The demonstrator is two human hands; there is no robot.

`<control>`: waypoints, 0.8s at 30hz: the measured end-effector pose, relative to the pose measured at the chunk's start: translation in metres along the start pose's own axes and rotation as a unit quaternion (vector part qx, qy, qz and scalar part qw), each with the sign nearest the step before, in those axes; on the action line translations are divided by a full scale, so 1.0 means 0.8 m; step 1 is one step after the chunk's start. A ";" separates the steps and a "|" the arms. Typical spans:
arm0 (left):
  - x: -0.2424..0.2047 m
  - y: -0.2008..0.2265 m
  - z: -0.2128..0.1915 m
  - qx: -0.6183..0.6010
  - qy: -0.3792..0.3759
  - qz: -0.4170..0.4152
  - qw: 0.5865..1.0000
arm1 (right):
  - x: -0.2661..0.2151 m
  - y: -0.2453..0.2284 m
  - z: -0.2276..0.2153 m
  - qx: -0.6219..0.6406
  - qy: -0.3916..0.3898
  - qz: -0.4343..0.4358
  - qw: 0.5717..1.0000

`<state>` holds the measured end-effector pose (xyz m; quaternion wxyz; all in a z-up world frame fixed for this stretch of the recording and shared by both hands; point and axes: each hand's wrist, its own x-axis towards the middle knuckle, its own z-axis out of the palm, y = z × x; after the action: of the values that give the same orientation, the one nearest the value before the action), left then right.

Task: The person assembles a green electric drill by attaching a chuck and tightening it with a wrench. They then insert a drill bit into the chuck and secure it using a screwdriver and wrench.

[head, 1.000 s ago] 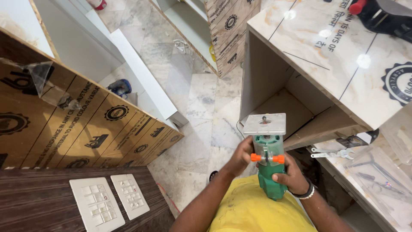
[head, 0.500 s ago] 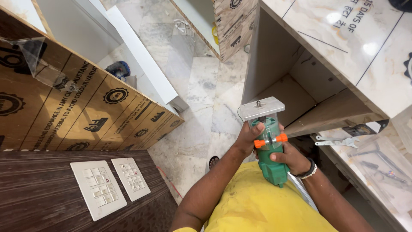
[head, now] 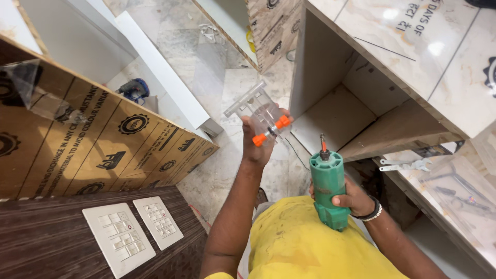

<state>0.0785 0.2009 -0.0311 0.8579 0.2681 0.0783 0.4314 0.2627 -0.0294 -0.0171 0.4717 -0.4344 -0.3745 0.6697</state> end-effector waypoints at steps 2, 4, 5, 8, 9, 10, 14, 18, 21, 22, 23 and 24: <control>-0.004 -0.011 -0.003 0.006 0.024 -0.013 1.000 | -0.005 0.001 -0.001 0.003 0.012 0.004 1.000; -0.005 -0.028 -0.003 -0.019 0.058 -0.055 0.997 | -0.010 0.003 0.001 0.013 0.024 0.010 1.000; -0.003 -0.034 -0.003 -0.029 0.073 -0.074 0.994 | -0.009 0.002 -0.001 0.019 0.030 0.009 0.999; -0.004 -0.047 0.000 -0.002 0.071 -0.091 0.993 | -0.013 0.000 0.001 0.031 0.042 0.000 0.999; -0.004 -0.048 0.002 0.001 0.070 -0.094 0.993 | -0.014 -0.002 0.000 0.032 0.045 -0.005 0.998; -0.004 -0.049 0.003 0.003 0.069 -0.098 0.993 | -0.014 -0.003 -0.001 0.039 0.049 -0.003 0.998; -0.004 -0.052 0.007 -0.001 0.040 -0.109 0.993 | -0.016 -0.002 -0.002 0.064 0.063 0.007 0.996; -0.004 -0.053 0.010 0.000 0.046 -0.110 0.993 | -0.014 -0.003 -0.004 0.067 0.070 0.011 0.995; -0.006 -0.054 0.009 -0.006 0.045 -0.104 0.994 | -0.014 -0.005 -0.005 0.075 0.075 0.025 0.994; -0.007 -0.053 0.007 -0.006 0.045 -0.100 0.994 | -0.012 -0.004 -0.005 0.090 0.065 0.022 0.994; -0.009 -0.053 0.006 -0.008 0.044 -0.098 0.994 | -0.012 -0.002 -0.006 0.104 0.059 0.020 0.993; -0.011 -0.053 0.004 -0.006 0.046 -0.097 0.994 | -0.013 -0.001 -0.008 0.119 0.053 0.017 0.991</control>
<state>0.1036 0.1721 -0.0517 0.8927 0.2343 0.1409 0.3583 0.2711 -0.0387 -0.0163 0.5273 -0.4164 -0.2595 0.6937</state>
